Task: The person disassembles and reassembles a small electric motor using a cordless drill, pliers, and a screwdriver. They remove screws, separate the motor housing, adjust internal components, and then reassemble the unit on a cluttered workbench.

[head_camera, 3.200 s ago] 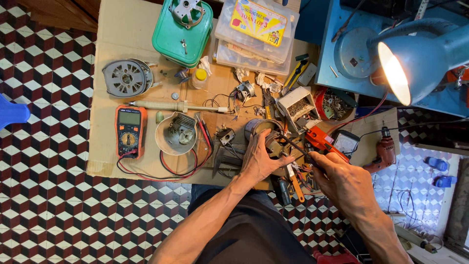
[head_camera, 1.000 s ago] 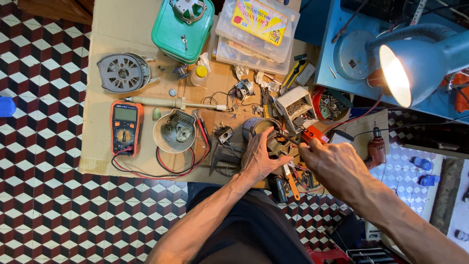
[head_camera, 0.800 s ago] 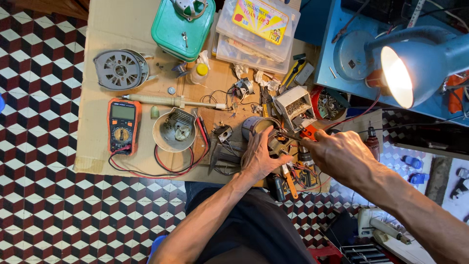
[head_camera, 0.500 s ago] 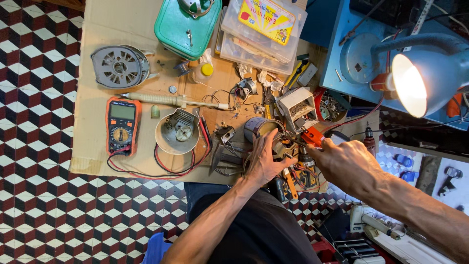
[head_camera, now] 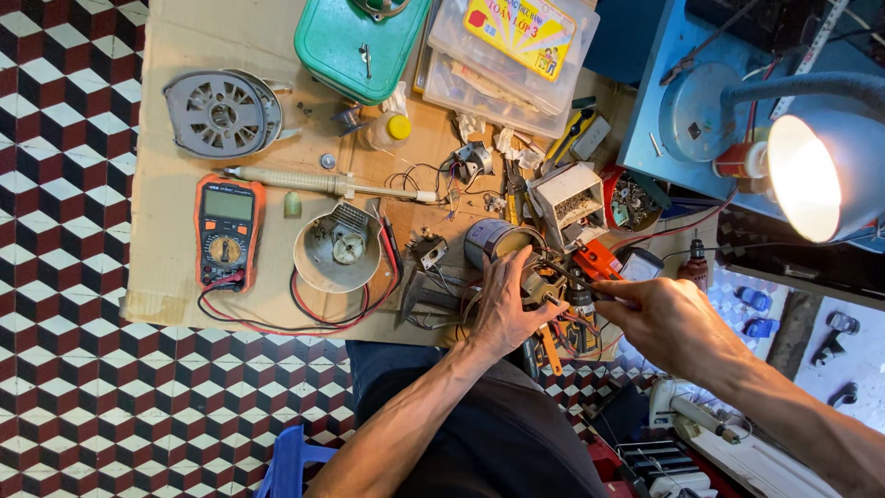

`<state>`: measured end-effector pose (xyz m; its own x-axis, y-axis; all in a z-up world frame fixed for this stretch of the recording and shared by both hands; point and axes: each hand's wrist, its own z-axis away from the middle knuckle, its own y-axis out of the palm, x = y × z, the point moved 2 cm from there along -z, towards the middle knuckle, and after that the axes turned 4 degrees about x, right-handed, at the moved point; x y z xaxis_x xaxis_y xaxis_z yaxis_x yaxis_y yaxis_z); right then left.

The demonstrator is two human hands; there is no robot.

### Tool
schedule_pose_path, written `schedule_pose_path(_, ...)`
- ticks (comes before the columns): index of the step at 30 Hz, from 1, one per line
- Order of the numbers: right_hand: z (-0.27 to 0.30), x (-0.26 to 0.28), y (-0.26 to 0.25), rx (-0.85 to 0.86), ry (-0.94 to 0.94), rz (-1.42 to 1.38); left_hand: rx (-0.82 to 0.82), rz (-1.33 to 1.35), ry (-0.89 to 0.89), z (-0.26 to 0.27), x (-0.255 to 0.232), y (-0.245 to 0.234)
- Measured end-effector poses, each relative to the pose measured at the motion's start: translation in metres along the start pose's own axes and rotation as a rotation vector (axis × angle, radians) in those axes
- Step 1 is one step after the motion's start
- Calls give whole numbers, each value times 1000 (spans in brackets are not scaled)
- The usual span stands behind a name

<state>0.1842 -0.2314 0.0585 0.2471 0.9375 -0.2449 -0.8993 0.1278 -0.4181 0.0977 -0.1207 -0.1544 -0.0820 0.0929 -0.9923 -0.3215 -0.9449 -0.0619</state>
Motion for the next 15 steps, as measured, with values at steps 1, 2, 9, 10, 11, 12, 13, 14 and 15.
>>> schedule_pose_path(1,0,0,-1,12,45,-43,4,6,-5,0,1,1)
schedule_pose_path(2,0,0,0,26,91,-85,8,17,-6,0,2,1)
schedule_pose_path(9,3,-3,9,19,159,-257,30,3,-39,1,4,4)
schedule_pose_path(10,2,-4,10,13,160,-291,30,-4,-40,1,5,4)
schedule_pose_path(11,0,-6,11,8,160,-326,30,-7,-43,1,5,4)
schedule_pose_path(12,-1,-8,12,1,161,-362,32,-10,-43,0,5,5)
schedule_pose_path(13,-2,-9,13,-2,163,-366,33,-13,-44,0,5,5)
schedule_pose_path(14,-4,-11,14,-3,164,-370,27,-10,-40,0,5,5)
schedule_pose_path(15,-7,-13,15,-4,166,-374,21,-7,-37,-1,5,5)
